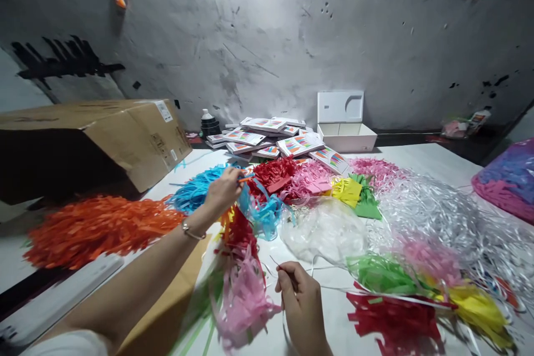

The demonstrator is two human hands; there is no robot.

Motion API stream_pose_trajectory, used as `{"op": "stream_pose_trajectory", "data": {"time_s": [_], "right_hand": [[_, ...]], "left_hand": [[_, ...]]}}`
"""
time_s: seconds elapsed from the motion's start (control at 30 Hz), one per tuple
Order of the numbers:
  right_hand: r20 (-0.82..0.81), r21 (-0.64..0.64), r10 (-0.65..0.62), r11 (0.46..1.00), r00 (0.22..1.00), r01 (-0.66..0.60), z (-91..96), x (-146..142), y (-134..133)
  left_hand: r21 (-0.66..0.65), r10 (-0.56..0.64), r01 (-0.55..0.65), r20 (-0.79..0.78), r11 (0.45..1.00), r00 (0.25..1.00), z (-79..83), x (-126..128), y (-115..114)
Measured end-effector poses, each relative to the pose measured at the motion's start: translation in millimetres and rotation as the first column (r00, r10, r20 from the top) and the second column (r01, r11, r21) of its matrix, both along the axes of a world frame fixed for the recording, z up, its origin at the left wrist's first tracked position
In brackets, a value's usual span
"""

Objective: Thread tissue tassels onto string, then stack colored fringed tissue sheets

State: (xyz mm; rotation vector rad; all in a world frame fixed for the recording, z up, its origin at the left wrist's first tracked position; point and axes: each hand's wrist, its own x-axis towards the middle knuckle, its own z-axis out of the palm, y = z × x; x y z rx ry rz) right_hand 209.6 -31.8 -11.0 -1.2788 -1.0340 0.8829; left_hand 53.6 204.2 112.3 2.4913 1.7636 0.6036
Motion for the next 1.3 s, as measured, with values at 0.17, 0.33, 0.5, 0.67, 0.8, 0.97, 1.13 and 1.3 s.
{"op": "stream_pose_trajectory", "data": {"time_s": [0.17,0.33,0.5,0.67,0.8,0.97,1.13,1.3], "right_hand": [[0.007,-0.001,0.003,1.000,1.000,-0.003,1.0,1,-3],[-0.018,0.028,-0.048,0.998,0.999,0.049,7.5,5,-1],[0.007,0.128,-0.125,0.984,0.992,0.124,27.1,0,-17],[0.190,0.253,-0.259,0.945,0.947,0.207,45.5,-17,-50],[0.167,0.197,-0.263,0.953,0.950,0.229,50.7,-22,-59],[-0.055,0.058,-0.151,0.986,0.987,0.154,52.4,-17,-62],[-0.139,-0.026,-0.063,0.998,0.988,0.060,50.0,-11,-69],[-0.190,-0.043,0.016,0.999,0.982,-0.025,46.4,-2,-81]], "left_hand": [[0.117,-0.171,0.156,0.122,0.981,0.978,35.2,-28,-48],[-0.271,-0.347,0.590,0.599,0.760,0.722,23.2,-38,-110],[-0.522,0.196,0.758,0.852,0.392,0.485,-14.1,-27,-160],[-0.519,0.391,0.749,0.843,0.412,0.369,-33.9,-12,-190],[-0.539,0.524,0.784,0.784,0.307,0.334,-41.4,-5,-202],[-0.521,0.550,0.838,0.753,0.164,0.360,-57.1,1,-210],[-0.578,0.482,0.794,0.758,0.187,0.438,-66.1,4,-217],[-0.618,0.435,0.761,0.751,0.196,0.497,-70.1,8,-220]]}}
